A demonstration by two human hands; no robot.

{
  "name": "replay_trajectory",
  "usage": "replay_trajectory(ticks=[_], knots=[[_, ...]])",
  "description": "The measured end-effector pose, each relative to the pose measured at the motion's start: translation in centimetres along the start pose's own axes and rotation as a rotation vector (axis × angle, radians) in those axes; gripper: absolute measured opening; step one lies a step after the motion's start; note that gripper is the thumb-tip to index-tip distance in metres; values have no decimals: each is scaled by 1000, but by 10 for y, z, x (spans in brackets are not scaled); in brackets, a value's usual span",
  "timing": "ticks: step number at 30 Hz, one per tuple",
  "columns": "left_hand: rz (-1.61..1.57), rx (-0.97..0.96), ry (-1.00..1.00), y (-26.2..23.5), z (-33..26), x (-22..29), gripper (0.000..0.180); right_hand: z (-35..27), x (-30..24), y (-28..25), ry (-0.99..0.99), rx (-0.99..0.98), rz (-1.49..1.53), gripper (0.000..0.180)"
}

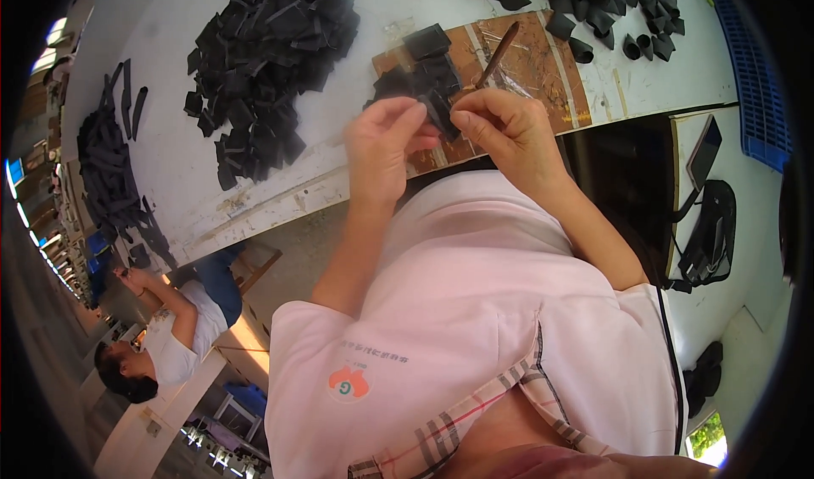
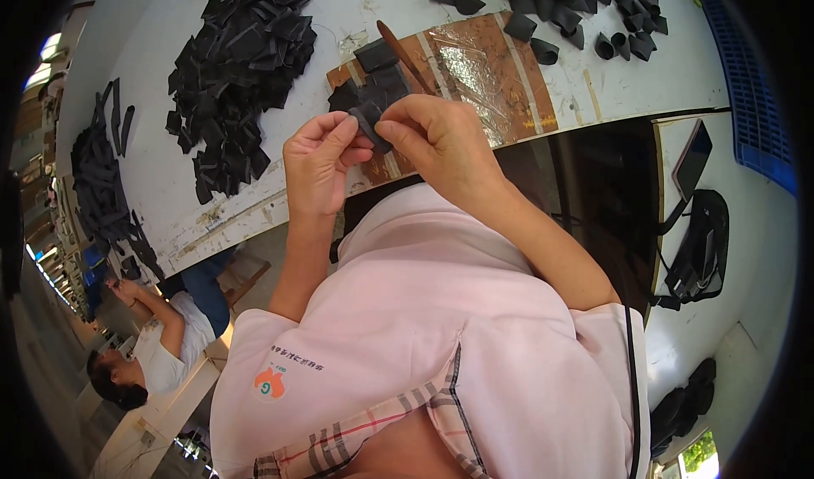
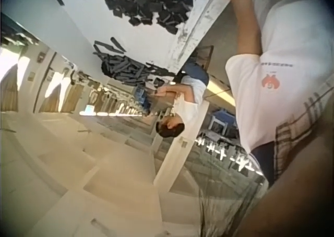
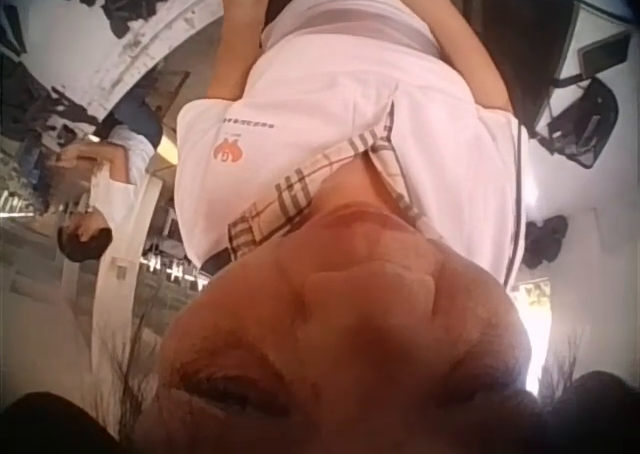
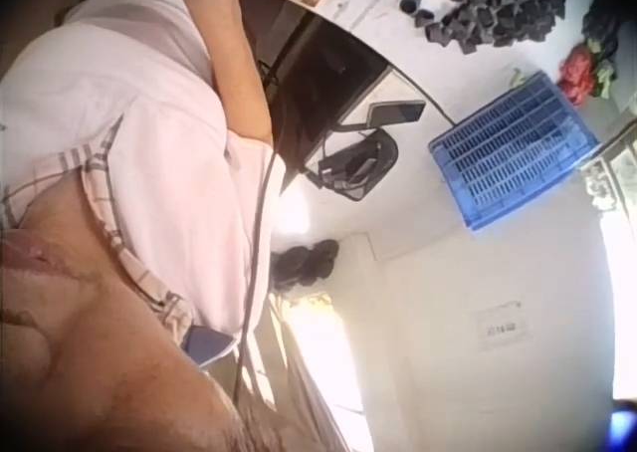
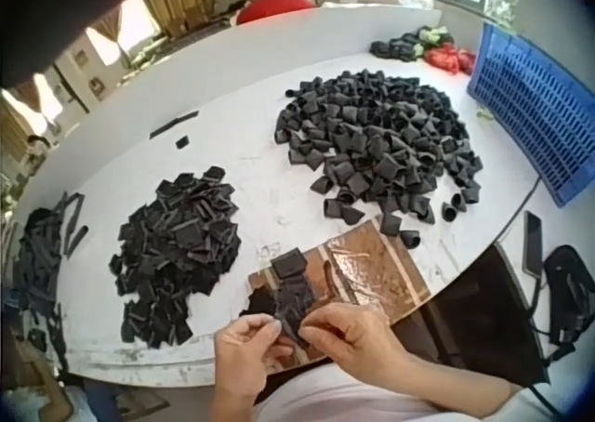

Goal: Manually trimming and cleaning small black rubber or plastic industrial components using a pointed tool.

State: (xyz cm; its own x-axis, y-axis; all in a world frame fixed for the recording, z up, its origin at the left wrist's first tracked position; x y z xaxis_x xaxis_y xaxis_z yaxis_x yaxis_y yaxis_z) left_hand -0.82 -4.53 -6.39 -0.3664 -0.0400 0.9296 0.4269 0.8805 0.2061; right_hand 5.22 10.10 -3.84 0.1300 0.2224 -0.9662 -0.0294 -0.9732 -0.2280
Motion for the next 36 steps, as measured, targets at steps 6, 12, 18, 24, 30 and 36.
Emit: replay_trajectory(ticks=[6, 12, 18, 24, 30, 36], knots=[[-356, -182, 42, 21, -5, 21, 11, 1, -16, -1, -258, 90, -111, 13], [-32, -216, 223, 26, -3, 28, 8, 1, -21, -11, -358, 123, -222, 9], [347, 91, 429, 42, 4, 12, 7, 6, -19, -3, -362, 302, -662, 7], [-635, -292, -76, 37, 9, 34, 15, 8, -3, -20, 20, 182, 257, 8], [361, -28, 408, 52, -9, 41, 11, 4, -4, -32, 130, -292, 1277, 7], [-525, -303, 95, 51, 13, 71, 13, 9, -57, -52, 91, -198, 799, 23]])
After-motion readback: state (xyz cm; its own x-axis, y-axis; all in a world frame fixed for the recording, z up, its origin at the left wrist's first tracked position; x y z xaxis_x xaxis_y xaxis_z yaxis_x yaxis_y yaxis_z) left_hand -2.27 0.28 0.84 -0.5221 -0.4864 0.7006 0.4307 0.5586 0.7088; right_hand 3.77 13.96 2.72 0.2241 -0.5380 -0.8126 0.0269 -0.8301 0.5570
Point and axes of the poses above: each hand's wrist, its own z-axis towards the middle knuckle, its own y-axis out of the palm, x = y × z, the point moved 1 cm from there along z, towards the middle knuckle, and after that the axes turned 11 degrees about -x, right-handed, at the moved point
